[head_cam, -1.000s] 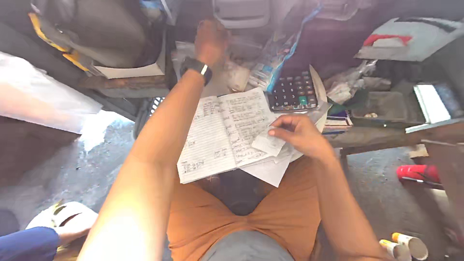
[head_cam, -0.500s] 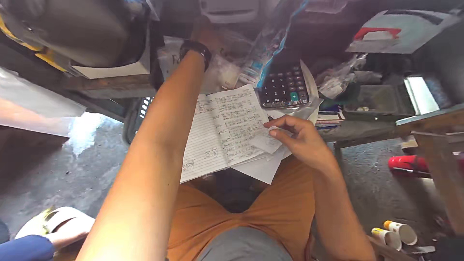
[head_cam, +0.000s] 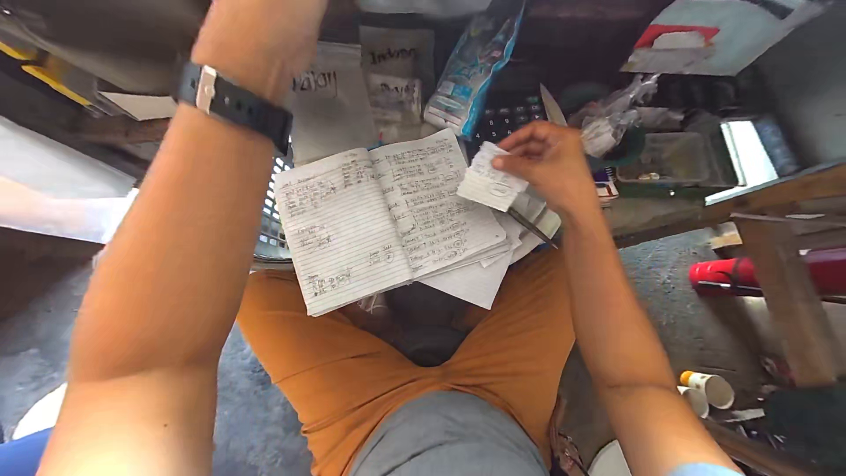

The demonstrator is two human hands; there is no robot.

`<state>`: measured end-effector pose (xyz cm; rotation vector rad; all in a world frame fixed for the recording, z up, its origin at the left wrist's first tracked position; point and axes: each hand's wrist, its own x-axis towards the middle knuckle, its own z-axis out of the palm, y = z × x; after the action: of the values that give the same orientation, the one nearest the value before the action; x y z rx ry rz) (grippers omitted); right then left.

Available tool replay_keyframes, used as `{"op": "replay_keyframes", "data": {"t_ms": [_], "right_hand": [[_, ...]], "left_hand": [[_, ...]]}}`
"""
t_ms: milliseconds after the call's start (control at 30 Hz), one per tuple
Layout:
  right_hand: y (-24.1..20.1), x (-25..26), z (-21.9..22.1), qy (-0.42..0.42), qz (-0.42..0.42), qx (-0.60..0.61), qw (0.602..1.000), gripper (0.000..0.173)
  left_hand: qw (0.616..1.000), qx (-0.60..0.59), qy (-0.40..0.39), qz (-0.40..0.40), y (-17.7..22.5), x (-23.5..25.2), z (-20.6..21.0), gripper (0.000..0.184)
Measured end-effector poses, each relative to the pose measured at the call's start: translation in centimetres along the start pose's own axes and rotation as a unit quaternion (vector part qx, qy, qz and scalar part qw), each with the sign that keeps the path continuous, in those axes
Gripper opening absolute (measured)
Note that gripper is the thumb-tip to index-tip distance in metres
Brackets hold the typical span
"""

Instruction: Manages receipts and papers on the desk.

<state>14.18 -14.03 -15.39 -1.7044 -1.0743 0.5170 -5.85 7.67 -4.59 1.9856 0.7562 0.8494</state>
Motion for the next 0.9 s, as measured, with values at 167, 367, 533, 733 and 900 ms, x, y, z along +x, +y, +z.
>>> {"op": "replay_keyframes", "data": {"t_ms": [167,367,533,733,900], "right_hand": [[0.7,3.5,1.2,-0.151,0.030,-0.002,0.988,0.017],[0.5,5.5,2.1,-0.244,0.034,-0.018,0.969,0.013],[0.5,5.9,2.3,-0.253,0.042,-0.014,0.966,0.011],[0.1,5.4,1.9,-0.249,0.044,-0.025,0.967,0.010],[0.5,5.0,1.4,-0.219,-0.004,-0.055,0.974,0.015]], "left_hand": [[0.989,-0.086,-0.013,0.119,-2.4,-3.1,-0.3,0.013],[0.976,-0.166,0.018,0.137,-3.4,-9.4,-3.2,0.005],[0.971,-0.225,-0.024,0.076,-5.3,-11.7,-2.2,0.015],[0.965,-0.261,-0.016,0.029,-5.7,-10.7,-1.4,0.021],[0.951,-0.310,-0.009,-0.016,-5.3,-10.2,-0.4,0.022]]}}
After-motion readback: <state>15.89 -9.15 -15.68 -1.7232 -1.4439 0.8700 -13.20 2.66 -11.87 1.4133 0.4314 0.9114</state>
